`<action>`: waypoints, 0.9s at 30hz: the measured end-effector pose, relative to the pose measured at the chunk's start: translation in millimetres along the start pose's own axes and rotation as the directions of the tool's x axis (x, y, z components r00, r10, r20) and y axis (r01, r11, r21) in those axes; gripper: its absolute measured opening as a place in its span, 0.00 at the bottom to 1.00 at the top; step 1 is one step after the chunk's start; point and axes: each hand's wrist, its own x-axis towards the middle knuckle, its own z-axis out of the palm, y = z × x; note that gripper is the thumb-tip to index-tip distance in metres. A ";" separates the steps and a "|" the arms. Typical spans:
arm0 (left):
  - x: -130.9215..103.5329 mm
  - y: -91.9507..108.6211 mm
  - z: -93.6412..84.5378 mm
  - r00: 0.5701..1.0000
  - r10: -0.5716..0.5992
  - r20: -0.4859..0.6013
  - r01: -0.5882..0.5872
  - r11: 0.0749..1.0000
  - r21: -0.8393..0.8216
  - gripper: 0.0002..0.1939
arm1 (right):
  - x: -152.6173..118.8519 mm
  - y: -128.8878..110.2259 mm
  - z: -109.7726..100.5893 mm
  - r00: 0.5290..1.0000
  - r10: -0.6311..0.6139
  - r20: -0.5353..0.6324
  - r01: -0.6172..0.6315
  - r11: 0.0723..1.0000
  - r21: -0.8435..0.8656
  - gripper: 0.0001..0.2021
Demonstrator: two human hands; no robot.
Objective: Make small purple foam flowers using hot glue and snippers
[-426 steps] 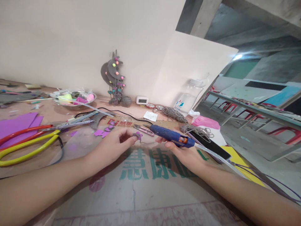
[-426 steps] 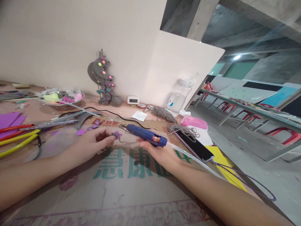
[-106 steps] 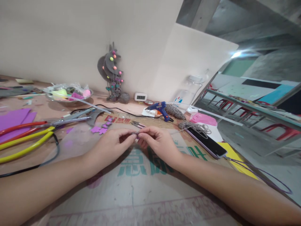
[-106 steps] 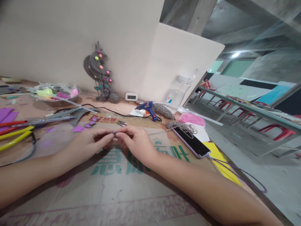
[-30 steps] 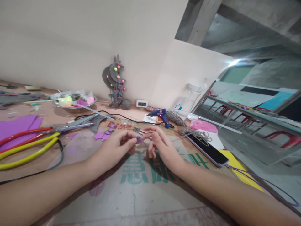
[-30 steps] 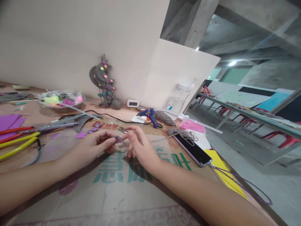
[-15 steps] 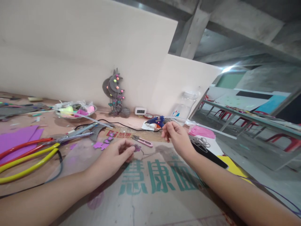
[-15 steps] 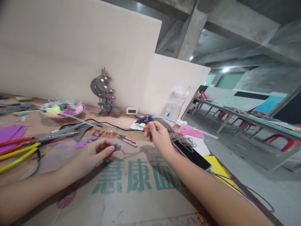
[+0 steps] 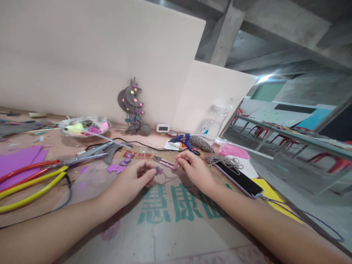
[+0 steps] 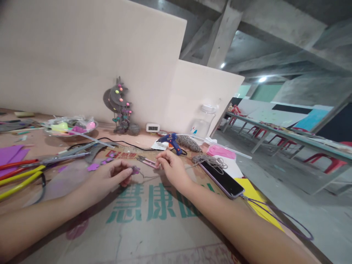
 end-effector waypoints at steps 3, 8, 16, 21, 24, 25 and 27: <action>0.9 -2.2 -0.2 1.000 0.001 0.009 -0.001 1.000 -0.007 0.10 | -1.1 -1.6 0.9 1.000 0.010 -0.004 -0.010 0.999 0.053 0.05; 1.6 -5.1 0.6 1.000 0.010 0.017 -0.010 1.000 -0.004 0.10 | -3.2 2.4 0.0 0.998 -0.056 0.041 0.056 0.998 -0.007 0.10; -0.5 -0.8 -0.7 0.999 0.007 0.031 -0.007 1.000 0.007 0.09 | -2.2 5.0 0.3 0.997 -0.055 0.061 0.064 0.988 -0.143 0.14; -0.1 -1.7 -1.4 0.999 0.020 0.035 -0.021 0.999 0.036 0.09 | -3.0 3.2 2.7 0.993 -0.106 0.055 0.114 0.979 -0.171 0.08; 0.0 -2.1 -1.5 1.000 0.009 0.020 -0.010 0.999 0.051 0.09 | -3.3 5.6 4.1 0.991 -0.120 0.055 0.127 0.983 -0.131 0.04; -0.1 -2.2 -1.5 1.000 0.007 0.017 -0.008 0.998 0.057 0.09 | -3.3 6.7 4.5 0.992 -0.118 0.051 0.123 0.986 -0.112 0.03; -0.3 -2.1 -1.4 1.000 0.008 0.012 -0.009 0.997 0.070 0.09 | -3.6 8.2 4.9 0.993 -0.113 0.045 0.117 0.990 -0.085 0.03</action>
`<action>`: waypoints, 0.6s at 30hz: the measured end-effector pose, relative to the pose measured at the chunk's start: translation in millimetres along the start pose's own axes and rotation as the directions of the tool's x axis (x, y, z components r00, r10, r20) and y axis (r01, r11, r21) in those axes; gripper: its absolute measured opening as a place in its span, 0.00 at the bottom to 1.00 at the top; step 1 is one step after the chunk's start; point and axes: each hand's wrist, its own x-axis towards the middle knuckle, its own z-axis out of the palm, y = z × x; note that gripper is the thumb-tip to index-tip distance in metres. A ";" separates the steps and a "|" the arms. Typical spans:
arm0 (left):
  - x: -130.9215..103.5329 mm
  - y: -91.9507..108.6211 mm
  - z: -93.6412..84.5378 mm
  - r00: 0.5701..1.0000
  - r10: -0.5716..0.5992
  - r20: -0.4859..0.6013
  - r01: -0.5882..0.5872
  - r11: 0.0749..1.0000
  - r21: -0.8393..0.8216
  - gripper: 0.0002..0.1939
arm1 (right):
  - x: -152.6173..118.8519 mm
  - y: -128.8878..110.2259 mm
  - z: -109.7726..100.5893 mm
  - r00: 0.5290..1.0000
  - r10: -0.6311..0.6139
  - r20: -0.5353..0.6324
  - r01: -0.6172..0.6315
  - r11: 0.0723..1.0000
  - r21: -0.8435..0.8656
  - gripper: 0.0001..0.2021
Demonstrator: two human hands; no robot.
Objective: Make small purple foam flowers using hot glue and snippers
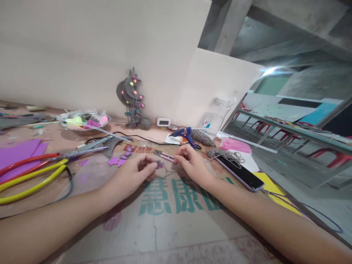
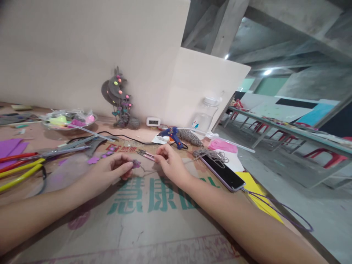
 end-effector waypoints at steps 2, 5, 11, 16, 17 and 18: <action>-0.4 0.3 0.1 1.000 0.004 0.001 -0.004 1.000 0.006 0.09 | -0.5 -0.6 -0.4 1.000 -0.011 -0.001 0.011 1.000 -0.010 0.04; -0.7 0.8 0.0 1.000 0.012 0.002 -0.012 1.000 -0.001 0.09 | -1.0 -4.8 -2.6 0.998 -0.061 0.021 0.062 0.994 -0.094 0.09; -0.4 3.9 0.3 1.000 0.012 -0.009 -0.012 1.000 -0.002 0.09 | -3.0 -13.0 -4.6 0.990 -0.128 0.051 0.135 0.973 -0.187 0.09; -0.9 5.8 0.9 1.000 0.023 -0.016 -0.023 1.000 -0.011 0.08 | -4.5 -11.7 -2.2 0.987 -0.147 0.073 0.156 0.976 -0.153 0.07; -1.0 5.5 0.9 1.000 0.022 -0.013 -0.022 1.000 -0.009 0.08 | -4.2 -10.9 -1.7 0.986 -0.154 0.069 0.163 0.975 -0.148 0.07; -1.1 5.0 0.8 1.000 0.019 -0.011 -0.019 1.000 -0.006 0.08 | -3.8 -10.2 -1.3 0.985 -0.162 0.057 0.169 0.975 -0.147 0.07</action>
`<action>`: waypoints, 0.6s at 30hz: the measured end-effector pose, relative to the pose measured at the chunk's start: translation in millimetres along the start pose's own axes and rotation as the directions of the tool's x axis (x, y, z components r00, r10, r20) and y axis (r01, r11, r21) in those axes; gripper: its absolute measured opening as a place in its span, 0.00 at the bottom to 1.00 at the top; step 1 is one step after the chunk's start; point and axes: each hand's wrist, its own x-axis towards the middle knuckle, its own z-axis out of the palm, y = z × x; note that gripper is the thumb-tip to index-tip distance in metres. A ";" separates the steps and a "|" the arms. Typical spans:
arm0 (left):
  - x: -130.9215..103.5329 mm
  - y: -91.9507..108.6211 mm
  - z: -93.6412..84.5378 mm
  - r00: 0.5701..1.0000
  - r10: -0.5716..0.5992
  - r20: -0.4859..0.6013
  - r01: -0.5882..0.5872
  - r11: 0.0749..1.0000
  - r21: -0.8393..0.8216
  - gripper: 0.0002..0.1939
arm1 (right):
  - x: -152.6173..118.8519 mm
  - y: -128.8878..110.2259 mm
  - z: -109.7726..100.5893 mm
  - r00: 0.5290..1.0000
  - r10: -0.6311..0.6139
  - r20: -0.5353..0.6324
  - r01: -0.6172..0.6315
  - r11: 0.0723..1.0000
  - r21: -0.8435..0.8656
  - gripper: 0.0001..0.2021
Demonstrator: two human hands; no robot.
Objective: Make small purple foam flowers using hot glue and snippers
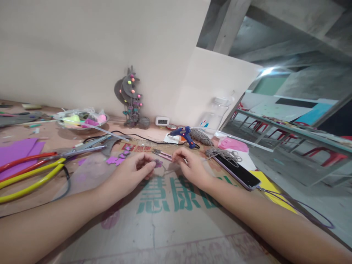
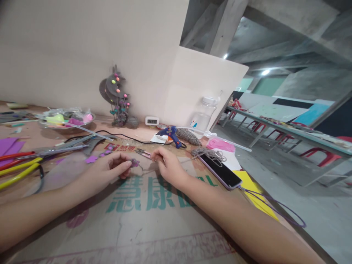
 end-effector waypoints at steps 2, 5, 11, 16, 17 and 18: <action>0.0 -1.1 -0.1 1.000 -0.007 0.000 0.007 1.000 0.004 0.08 | 1.0 1.3 0.7 0.999 -0.003 -0.047 0.003 1.000 -0.010 0.05; -0.1 -1.1 -0.2 1.000 -0.009 -0.005 0.009 1.000 0.003 0.08 | 2.4 2.5 0.4 0.995 0.039 -0.094 -0.044 0.998 -0.049 0.02; -0.9 3.8 -0.1 1.000 -0.028 -0.010 0.028 0.999 -0.017 0.07 | 3.1 5.1 -2.2 0.997 0.048 -0.056 -0.056 0.986 -0.158 0.11; -0.5 -2.2 -0.6 1.000 -0.006 0.005 0.006 1.000 -0.029 0.07 | 4.7 13.2 2.3 0.990 -0.143 -0.001 0.138 0.959 -0.247 0.12; -0.2 -3.9 -0.5 1.000 0.001 0.007 0.000 0.999 -0.032 0.07 | 5.3 15.0 3.6 0.989 -0.144 0.027 0.146 0.953 -0.266 0.13; 0.1 -5.3 -0.4 1.000 0.006 0.009 -0.006 0.999 -0.034 0.07 | 5.9 16.8 4.8 0.990 -0.133 0.054 0.143 0.948 -0.285 0.14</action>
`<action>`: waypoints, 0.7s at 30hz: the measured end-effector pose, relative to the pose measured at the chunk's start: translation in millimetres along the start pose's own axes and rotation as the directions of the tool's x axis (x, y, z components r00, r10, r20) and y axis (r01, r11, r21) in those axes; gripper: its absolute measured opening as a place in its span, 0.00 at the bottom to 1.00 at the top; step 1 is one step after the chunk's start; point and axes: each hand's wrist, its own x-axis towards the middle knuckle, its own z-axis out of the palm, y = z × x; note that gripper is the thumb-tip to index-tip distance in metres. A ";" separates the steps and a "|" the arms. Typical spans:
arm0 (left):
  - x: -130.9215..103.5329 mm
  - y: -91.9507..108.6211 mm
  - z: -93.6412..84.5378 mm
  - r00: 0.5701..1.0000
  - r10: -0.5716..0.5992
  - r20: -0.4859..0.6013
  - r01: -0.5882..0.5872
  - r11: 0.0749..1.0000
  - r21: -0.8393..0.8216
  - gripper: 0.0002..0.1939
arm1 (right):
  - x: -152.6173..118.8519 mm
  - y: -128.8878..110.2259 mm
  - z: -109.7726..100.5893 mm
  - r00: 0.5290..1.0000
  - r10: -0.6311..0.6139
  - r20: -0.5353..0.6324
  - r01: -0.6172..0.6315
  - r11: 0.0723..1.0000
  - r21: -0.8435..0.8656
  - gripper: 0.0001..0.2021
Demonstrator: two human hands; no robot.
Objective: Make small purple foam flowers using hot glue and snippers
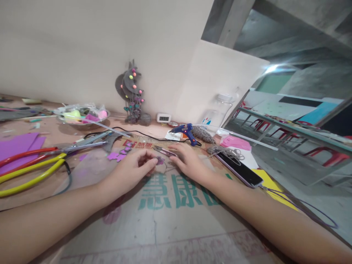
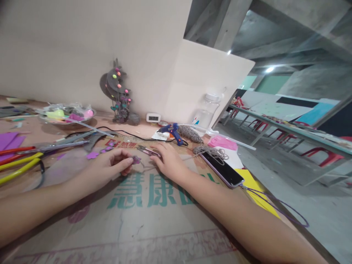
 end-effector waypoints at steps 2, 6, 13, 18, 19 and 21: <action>0.4 -1.1 0.3 1.000 0.001 0.003 -0.001 1.000 -0.005 0.08 | 1.1 2.5 2.8 0.999 0.011 0.045 -0.009 0.999 -0.032 0.14; 0.3 1.7 1.0 0.999 -0.033 0.001 0.033 0.999 -0.021 0.08 | 2.4 5.4 6.3 0.998 0.027 0.052 -0.022 0.996 -0.086 0.13; -0.6 2.3 -1.0 0.999 -0.044 0.000 0.044 0.998 0.039 0.09 | 1.9 5.2 2.9 0.997 0.024 -0.068 -0.022 0.999 0.031 0.16; -0.6 2.9 -1.0 0.999 -0.042 0.003 0.042 0.999 0.028 0.08 | 2.6 0.1 -5.8 0.936 0.318 -0.149 -0.246 0.896 0.371 0.13; -0.6 3.3 -1.0 0.999 -0.043 0.007 0.043 0.999 0.025 0.08 | 3.3 0.9 -6.2 0.907 0.397 -0.139 -0.288 0.827 0.484 0.12; -0.6 4.1 -1.2 0.999 -0.047 0.014 0.047 0.999 0.028 0.08 | 5.2 5.7 -6.7 0.852 0.516 -0.090 -0.320 0.649 0.690 0.10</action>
